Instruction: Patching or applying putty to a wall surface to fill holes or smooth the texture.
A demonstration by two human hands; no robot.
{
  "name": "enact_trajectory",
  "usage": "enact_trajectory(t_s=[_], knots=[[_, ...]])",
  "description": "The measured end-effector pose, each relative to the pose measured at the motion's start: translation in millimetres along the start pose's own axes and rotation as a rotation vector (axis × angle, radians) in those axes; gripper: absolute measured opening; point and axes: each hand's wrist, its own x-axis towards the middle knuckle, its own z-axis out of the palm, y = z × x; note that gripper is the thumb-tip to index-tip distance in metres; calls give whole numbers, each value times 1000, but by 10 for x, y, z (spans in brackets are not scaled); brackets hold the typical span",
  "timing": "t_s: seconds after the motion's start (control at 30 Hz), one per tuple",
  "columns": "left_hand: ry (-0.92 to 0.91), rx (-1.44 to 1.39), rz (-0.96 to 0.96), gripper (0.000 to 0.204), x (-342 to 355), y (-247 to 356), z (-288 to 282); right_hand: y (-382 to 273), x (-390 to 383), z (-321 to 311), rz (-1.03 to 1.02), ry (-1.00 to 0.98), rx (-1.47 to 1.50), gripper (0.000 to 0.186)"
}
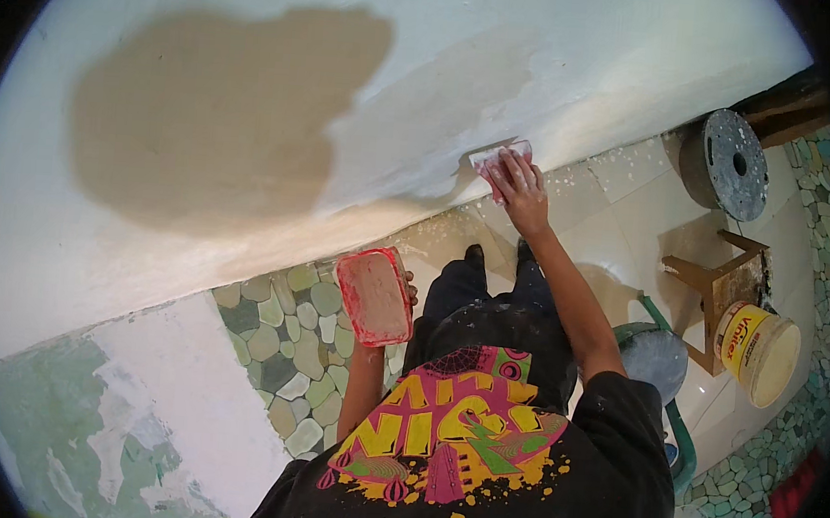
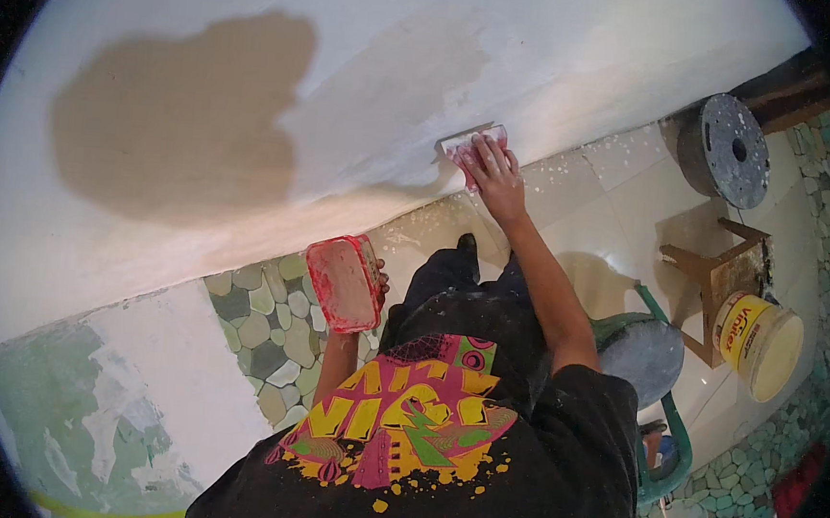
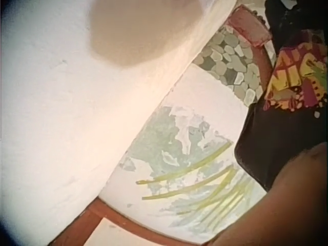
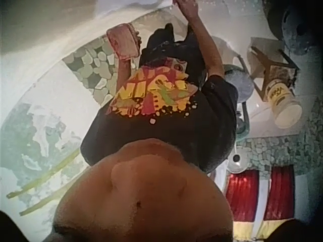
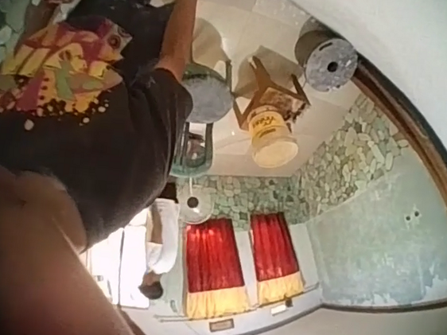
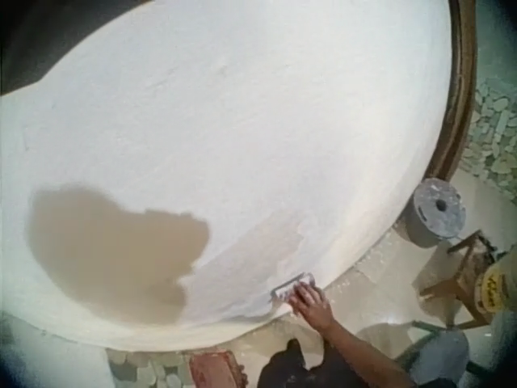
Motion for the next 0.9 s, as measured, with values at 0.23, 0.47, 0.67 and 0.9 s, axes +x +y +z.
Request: enact_trajectory(t_s=[0.23,0.47,0.67,0.9], knots=[[31,-55,4,94,104,-276,-85,-208,750,-300,-49,353,137,53],[57,37,109,81,210,-327,-76,-52,446,-203,-70,41,22,58],[27,29,16,74,222,-284,-53,-182,427,-521,586,144,954,40],[210,106,70,84,167,-198,2,-304,876,-182,1019,308,1465,17]])
